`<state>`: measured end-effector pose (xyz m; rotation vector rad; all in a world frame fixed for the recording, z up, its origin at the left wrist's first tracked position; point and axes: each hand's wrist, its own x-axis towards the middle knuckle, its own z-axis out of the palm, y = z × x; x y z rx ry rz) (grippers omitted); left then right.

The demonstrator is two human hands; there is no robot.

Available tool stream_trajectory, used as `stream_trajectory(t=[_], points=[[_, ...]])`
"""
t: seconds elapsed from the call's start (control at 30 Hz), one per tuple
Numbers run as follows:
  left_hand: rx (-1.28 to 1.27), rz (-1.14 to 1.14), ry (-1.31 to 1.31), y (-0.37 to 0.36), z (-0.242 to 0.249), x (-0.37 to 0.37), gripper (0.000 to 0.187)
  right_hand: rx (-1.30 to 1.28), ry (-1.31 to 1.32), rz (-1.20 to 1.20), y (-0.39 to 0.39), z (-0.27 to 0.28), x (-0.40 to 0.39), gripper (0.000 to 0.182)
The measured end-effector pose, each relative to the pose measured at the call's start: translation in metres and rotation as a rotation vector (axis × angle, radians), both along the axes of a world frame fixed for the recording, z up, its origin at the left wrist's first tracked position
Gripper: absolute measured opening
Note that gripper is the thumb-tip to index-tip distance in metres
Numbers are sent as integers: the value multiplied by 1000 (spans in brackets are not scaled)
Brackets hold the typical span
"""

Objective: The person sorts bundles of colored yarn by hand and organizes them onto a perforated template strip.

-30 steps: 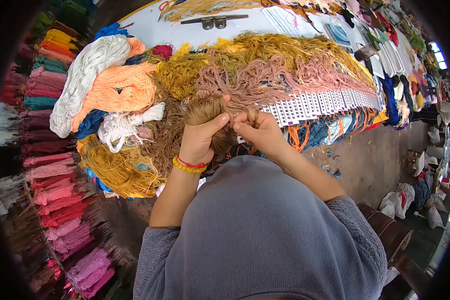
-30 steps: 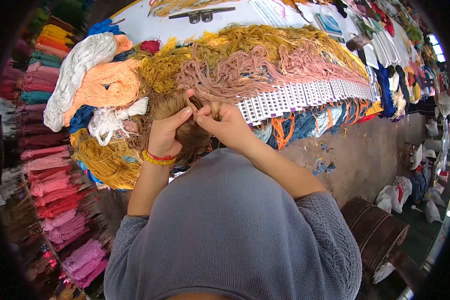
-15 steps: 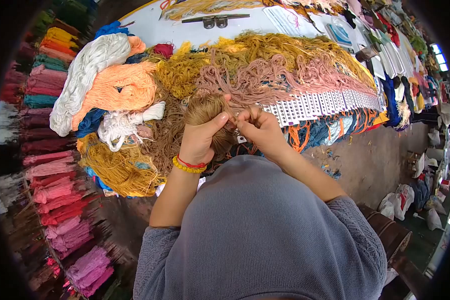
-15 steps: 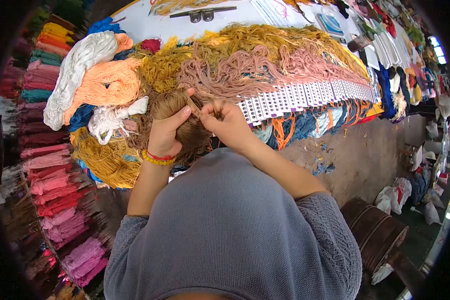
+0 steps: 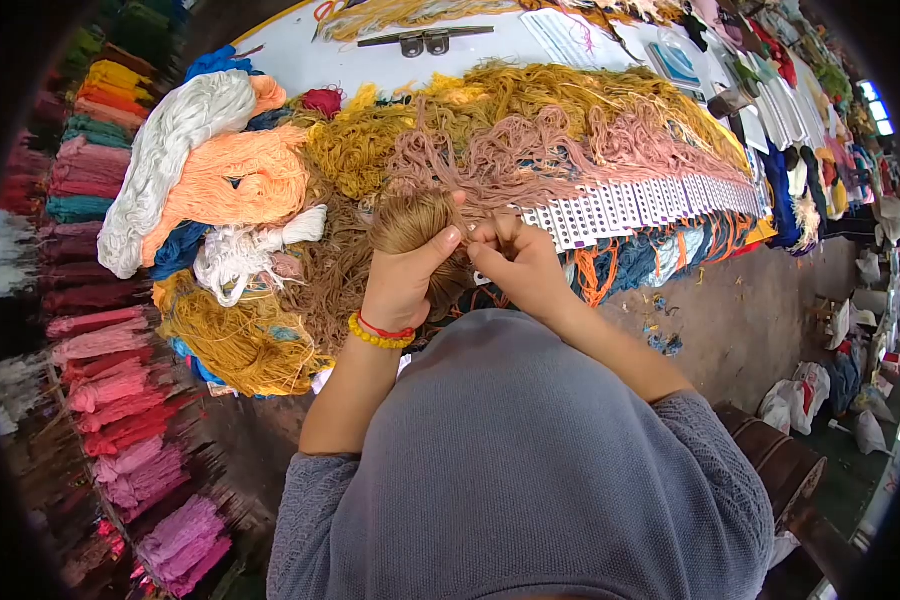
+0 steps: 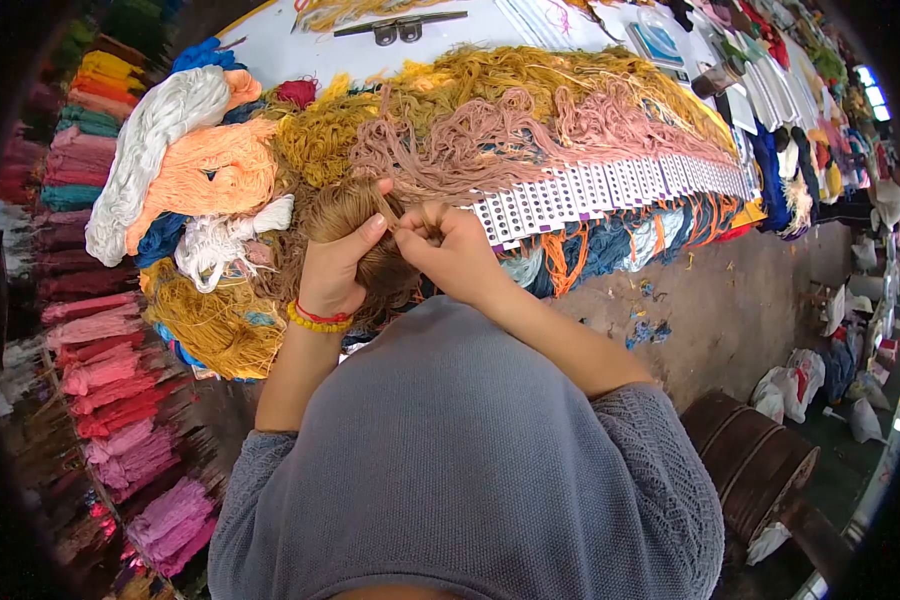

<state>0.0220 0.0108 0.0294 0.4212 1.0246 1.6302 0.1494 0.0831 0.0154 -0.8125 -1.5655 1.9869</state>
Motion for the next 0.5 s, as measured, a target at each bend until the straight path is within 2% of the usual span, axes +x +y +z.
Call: stream_trajectory(t=[0.23, 0.33, 0.5], points=[[12, -34, -30, -2, -5, -4, 34, -164, 121, -88, 2, -3, 1, 5], [19, -40, -46, -2, -5, -4, 33, -77, 92, -69, 0, -3, -2, 6], [23, 12, 62, -1, -6, 0, 34, -106, 18, -37, -1, -2, -4, 5]])
